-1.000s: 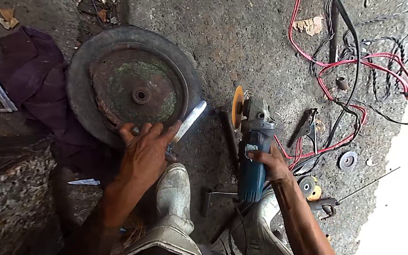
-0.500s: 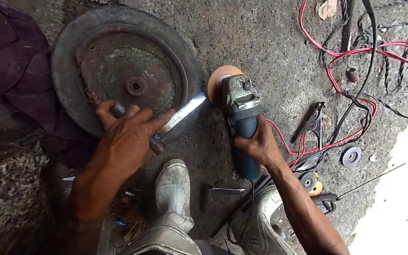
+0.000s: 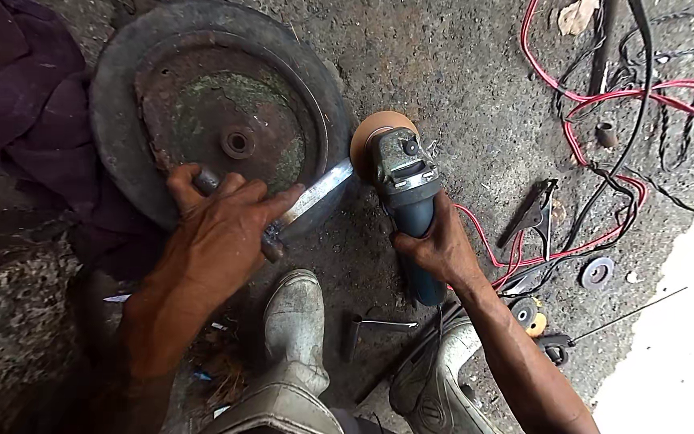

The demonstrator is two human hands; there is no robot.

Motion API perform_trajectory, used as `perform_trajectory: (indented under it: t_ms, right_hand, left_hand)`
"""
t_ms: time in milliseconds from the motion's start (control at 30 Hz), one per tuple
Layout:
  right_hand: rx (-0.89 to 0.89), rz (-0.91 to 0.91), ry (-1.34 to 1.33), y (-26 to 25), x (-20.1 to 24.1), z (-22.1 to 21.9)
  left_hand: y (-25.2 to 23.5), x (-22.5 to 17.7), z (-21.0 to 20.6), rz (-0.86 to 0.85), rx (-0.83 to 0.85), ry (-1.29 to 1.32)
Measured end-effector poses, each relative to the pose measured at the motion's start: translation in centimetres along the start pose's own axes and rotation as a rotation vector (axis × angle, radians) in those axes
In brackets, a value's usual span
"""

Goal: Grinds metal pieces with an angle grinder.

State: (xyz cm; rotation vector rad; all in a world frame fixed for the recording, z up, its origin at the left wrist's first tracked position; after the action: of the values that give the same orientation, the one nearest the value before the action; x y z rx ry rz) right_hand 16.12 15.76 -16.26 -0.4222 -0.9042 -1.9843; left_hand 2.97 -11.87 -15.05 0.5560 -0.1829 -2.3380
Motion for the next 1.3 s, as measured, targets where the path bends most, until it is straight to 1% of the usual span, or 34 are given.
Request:
perform_trajectory:
  t_ms: [200,267,433,500,600,733,900,1100,1300]
  right_hand:
    - [0.059,-0.014,-0.027,0.5,0.1,-0.2]
    - [0.072,-0.006,-0.072,0.9,0.0,0.0]
    - [-0.042,-0.031,-0.270,1.8,-0.9,1.6]
    - [-0.104,-0.050,-0.317,2.0,-1.7,2.4]
    - [-0.150,-0.091,-0.364,2.4,-2.7,3.1]
    - [-0.178,-0.113,-0.398,3.0,-3.2,2.8]
    - [-0.148,-0.096,-0.450,3.7,-3.3,1.6]
    - [-0.107,-0.073,-0.487,4.3,-2.6,1.0]
    - [-0.109,-0.057,-0.541,4.8,-1.9,0.9]
  left_hand:
    - [0.0,-0.2,0.0,0.008,0.001,-0.017]
    - [0.1,-0.4,0.0,0.016,-0.009,-0.008]
    - [0.3,-1.1,-0.2,0.046,-0.001,-0.015]
    - [0.4,-1.5,-0.3,0.053,0.001,-0.030]
    - [0.6,-2.6,-0.1,0.076,0.012,-0.051]
    - [0.8,-3.7,-0.3,0.110,0.011,-0.066]
    - [0.7,-4.3,-1.4,0.160,-0.004,-0.025]
    - [0.0,-3.3,-2.3,0.169,-0.063,-0.011]
    - [-0.6,-1.8,-2.9,0.117,-0.114,0.007]
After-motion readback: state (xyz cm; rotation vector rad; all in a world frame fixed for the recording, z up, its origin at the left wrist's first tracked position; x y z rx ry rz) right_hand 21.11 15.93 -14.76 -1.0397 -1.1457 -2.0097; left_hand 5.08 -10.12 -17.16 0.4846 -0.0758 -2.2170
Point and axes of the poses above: each hand's wrist, its own y-axis away from the middle knuckle, its own z-axis out of the back of the hand, x = y × z, the point moved 1 cm from there along -y, towards the middle knuckle, and after that the axes turned 3 degrees about y, right-handed, at the moved point
